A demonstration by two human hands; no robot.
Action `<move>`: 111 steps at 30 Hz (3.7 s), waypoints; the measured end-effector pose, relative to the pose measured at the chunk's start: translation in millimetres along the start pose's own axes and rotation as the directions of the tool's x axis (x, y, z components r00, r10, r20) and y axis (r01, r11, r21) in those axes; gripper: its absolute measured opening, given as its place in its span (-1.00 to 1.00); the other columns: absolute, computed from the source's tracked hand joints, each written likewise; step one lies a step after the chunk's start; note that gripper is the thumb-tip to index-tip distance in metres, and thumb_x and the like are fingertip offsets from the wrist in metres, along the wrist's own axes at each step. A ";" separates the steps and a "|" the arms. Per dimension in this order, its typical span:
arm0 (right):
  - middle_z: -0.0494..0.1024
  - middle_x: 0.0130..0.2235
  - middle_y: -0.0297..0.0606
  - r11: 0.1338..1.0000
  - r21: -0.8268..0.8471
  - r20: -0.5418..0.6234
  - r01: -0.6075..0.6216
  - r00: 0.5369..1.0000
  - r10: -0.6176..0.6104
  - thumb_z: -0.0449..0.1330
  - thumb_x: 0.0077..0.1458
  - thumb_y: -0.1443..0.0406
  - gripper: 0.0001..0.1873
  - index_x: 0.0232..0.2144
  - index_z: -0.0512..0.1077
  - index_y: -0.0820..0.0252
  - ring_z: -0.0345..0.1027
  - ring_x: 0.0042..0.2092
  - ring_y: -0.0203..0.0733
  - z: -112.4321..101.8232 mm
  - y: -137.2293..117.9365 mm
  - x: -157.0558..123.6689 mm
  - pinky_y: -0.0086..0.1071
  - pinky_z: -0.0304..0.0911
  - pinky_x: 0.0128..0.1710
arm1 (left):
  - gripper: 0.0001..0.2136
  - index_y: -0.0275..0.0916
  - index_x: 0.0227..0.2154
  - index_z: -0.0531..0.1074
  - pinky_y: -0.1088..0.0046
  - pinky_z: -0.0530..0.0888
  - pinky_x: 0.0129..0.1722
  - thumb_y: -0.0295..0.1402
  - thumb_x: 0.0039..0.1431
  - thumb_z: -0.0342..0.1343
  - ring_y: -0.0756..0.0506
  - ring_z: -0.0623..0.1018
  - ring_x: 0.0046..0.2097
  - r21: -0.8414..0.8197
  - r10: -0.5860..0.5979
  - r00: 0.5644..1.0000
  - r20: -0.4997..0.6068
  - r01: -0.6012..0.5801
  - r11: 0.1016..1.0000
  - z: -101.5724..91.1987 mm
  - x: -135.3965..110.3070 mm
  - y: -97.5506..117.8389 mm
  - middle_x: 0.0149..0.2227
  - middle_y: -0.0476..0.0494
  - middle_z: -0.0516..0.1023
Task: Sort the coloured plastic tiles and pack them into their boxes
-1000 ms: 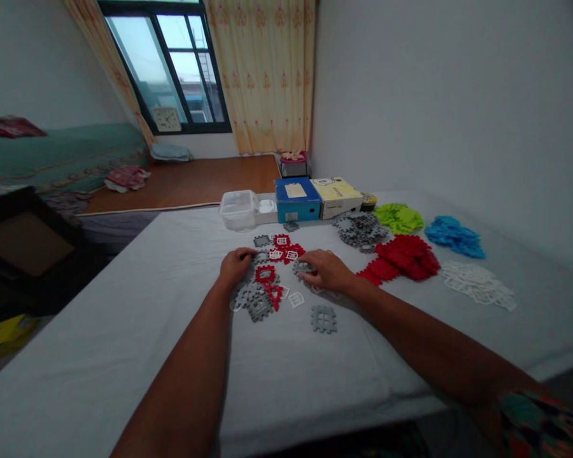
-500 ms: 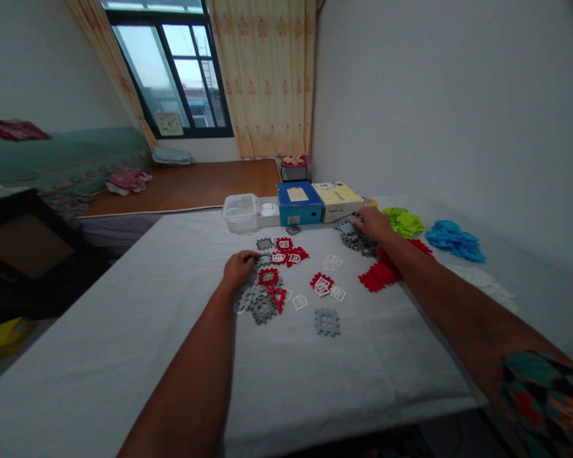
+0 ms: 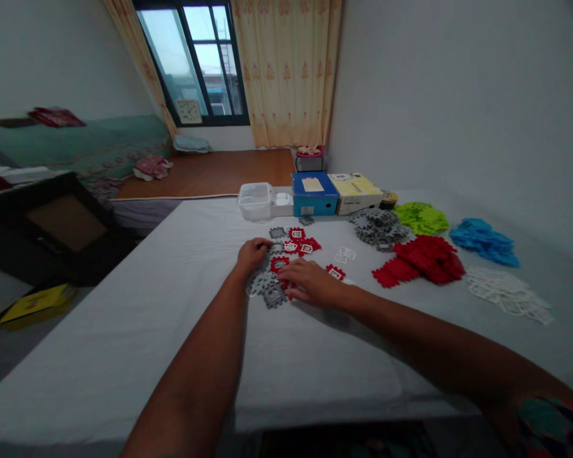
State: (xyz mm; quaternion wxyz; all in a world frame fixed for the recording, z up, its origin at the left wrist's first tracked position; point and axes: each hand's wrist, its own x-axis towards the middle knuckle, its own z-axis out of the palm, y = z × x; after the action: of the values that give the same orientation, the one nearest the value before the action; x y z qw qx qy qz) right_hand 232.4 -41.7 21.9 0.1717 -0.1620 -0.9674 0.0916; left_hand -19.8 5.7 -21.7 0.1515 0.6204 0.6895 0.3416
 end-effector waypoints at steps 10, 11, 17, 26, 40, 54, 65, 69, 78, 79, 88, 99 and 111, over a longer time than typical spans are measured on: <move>0.46 0.11 -0.13 0.998 -0.022 0.049 0.054 0.997 -0.053 0.19 0.19 0.05 -0.51 0.11 0.37 0.06 0.21 0.18 0.00 18.0 -22.4 -8.0 -0.09 0.12 0.10 | -0.66 -0.17 -0.17 0.61 0.42 0.46 -0.01 -0.43 0.09 -0.01 -0.09 0.58 -0.09 -0.011 0.022 1.000 -0.002 -0.022 1.000 1.1 0.6 -1.8 -0.15 -0.04 0.66; 0.47 0.09 -0.13 0.999 0.003 0.038 0.049 0.998 -0.049 0.19 0.18 0.03 -0.50 0.11 0.38 0.06 0.23 0.16 0.00 14.4 -22.1 -10.9 -0.10 0.14 0.08 | -0.67 -0.16 -0.17 0.61 0.41 0.46 -0.01 -0.42 0.09 -0.01 -0.09 0.58 -0.08 -0.008 0.021 1.000 -0.004 -0.021 1.000 1.0 0.7 -2.1 -0.15 -0.04 0.66; 0.50 0.05 -0.11 0.995 0.053 -0.116 -0.080 0.990 0.086 0.17 0.19 0.00 -0.52 0.06 0.42 0.10 0.31 0.03 -0.06 -7.2 1.5 -20.1 -0.19 0.22 -0.02 | -0.66 -0.14 -0.17 0.62 0.41 0.45 0.00 -0.42 0.07 0.01 -0.11 0.58 -0.08 0.006 0.019 1.000 -0.011 -0.019 1.000 -1.1 0.3 -1.6 -0.14 -0.04 0.66; 0.48 0.07 -0.05 0.779 -0.185 -0.451 -0.599 0.756 0.474 0.23 0.12 0.22 -0.59 0.03 0.44 0.18 0.27 0.06 0.09 -49.3 124.3 -61.3 -0.07 0.21 -0.01 | -0.66 -0.16 -0.15 0.61 0.44 0.46 -0.07 -0.41 0.09 -0.01 -0.10 0.59 -0.11 0.034 -0.002 1.000 0.012 0.002 0.999 -2.7 1.0 -1.4 -0.13 -0.05 0.66; 0.49 0.06 -0.15 0.547 -0.335 -0.470 -0.767 0.639 0.609 0.19 0.11 0.32 -0.78 -0.16 0.54 0.09 0.13 0.08 0.11 -55.8 163.6 -97.3 -0.02 0.10 -0.03 | -0.66 -0.16 -0.16 0.61 0.39 0.46 -0.07 -0.39 0.07 0.00 -0.13 0.59 -0.10 0.008 0.007 1.000 -0.010 -0.006 1.000 -0.2 2.6 -7.2 -0.14 -0.07 0.66; 0.45 0.15 -0.15 0.999 -0.008 -0.088 -0.042 0.995 0.041 0.07 0.29 0.21 -0.63 0.11 0.40 0.10 0.24 0.17 -0.09 -4.1 28.2 -17.4 -0.14 0.16 0.11 | -0.68 -0.18 -0.19 0.61 0.38 0.46 0.00 -0.43 0.06 0.01 -0.10 0.59 -0.09 0.000 0.041 0.999 -0.020 -0.041 0.999 -0.4 1.8 -5.2 -0.17 -0.07 0.66; 0.55 -0.08 -0.14 0.982 -0.131 0.050 -0.133 0.989 0.141 0.05 0.31 0.17 -0.70 -0.02 0.46 0.13 0.32 0.00 -0.08 -8.3 3.1 -11.4 -0.15 0.10 0.01 | -0.67 -0.16 -0.19 0.62 0.37 0.48 -0.02 -0.39 0.04 0.00 -0.11 0.59 -0.12 -0.049 0.029 0.999 -0.021 -0.030 0.998 -0.5 1.4 -5.1 -0.20 -0.06 0.67; 0.56 -0.09 -0.16 0.947 -0.092 -0.065 -0.308 0.951 0.303 0.12 0.28 0.25 -0.79 -0.09 0.46 0.14 0.34 -0.04 -0.09 -11.3 17.6 -15.9 -0.24 0.13 -0.12 | -0.66 -0.14 -0.18 0.62 0.36 0.47 -0.01 -0.39 0.04 0.01 -0.12 0.58 -0.09 -0.045 -0.001 1.000 -0.018 0.000 0.999 -0.5 1.9 -4.5 -0.17 -0.05 0.66; 0.47 0.06 -0.05 0.907 0.052 -0.048 -0.418 0.906 0.420 0.36 0.02 0.17 -0.41 0.10 0.35 0.09 0.30 0.07 0.07 4.3 21.6 -15.1 -0.11 0.21 -0.04 | -0.66 -0.13 -0.17 0.61 0.36 0.45 0.02 -0.41 0.05 0.01 -0.12 0.57 -0.06 -0.005 -0.015 1.000 0.004 0.015 1.000 -2.9 0.0 0.3 -0.16 -0.05 0.66; 0.45 0.07 -0.05 0.905 0.096 -0.068 -0.414 0.905 0.421 0.39 -0.02 0.20 -0.35 0.12 0.33 0.11 0.30 0.08 0.05 4.7 22.7 -15.4 -0.12 0.22 -0.03 | -0.66 -0.14 -0.17 0.61 0.37 0.45 0.01 -0.41 0.05 0.01 -0.12 0.57 -0.06 -0.005 -0.013 1.000 0.000 0.013 1.000 -2.9 -0.1 0.3 -0.16 -0.06 0.66; 0.56 -0.29 -0.32 0.858 0.397 -0.213 -0.325 0.877 0.431 0.31 -0.02 0.39 -0.74 -0.21 0.50 0.15 0.43 -0.28 -0.26 -14.3 42.1 -18.1 -0.37 0.30 -0.23 | -0.66 -0.17 -0.19 0.62 0.38 0.47 -0.04 -0.38 0.04 0.00 -0.12 0.59 -0.12 -0.017 0.037 0.999 -0.009 -0.037 0.999 -2.0 1.7 -4.1 -0.18 -0.07 0.66; 0.58 -0.36 -0.27 0.615 0.703 -0.003 -0.357 0.864 0.504 0.35 -0.08 0.23 -0.71 -0.27 0.52 0.24 0.44 -0.32 -0.25 -55.5 99.5 -49.2 -0.34 0.33 -0.26 | -0.66 -0.15 -0.20 0.62 0.41 0.47 -0.06 -0.36 0.04 0.00 -0.12 0.59 -0.11 -0.007 0.038 0.999 -0.008 -0.038 0.999 -3.2 2.1 -5.2 -0.18 -0.06 0.66; 0.64 -0.25 -0.22 0.725 0.621 -0.063 -0.299 0.902 0.427 0.28 0.00 0.26 -0.76 -0.23 0.56 0.21 0.49 -0.22 -0.21 -54.3 91.3 -45.5 -0.32 0.35 -0.16 | -0.66 -0.14 -0.17 0.61 0.41 0.47 -0.10 -0.38 0.04 0.01 -0.12 0.59 -0.13 -0.015 -0.008 1.000 -0.008 0.008 1.000 -1.6 1.4 -5.3 -0.19 -0.04 0.67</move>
State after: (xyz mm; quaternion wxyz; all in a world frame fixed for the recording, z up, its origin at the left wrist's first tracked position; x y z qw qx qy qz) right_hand 318.3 34.1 37.1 0.2896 -0.2951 -0.8149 0.4063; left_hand -25.1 6.7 -23.8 0.1550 0.6151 0.6900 0.3486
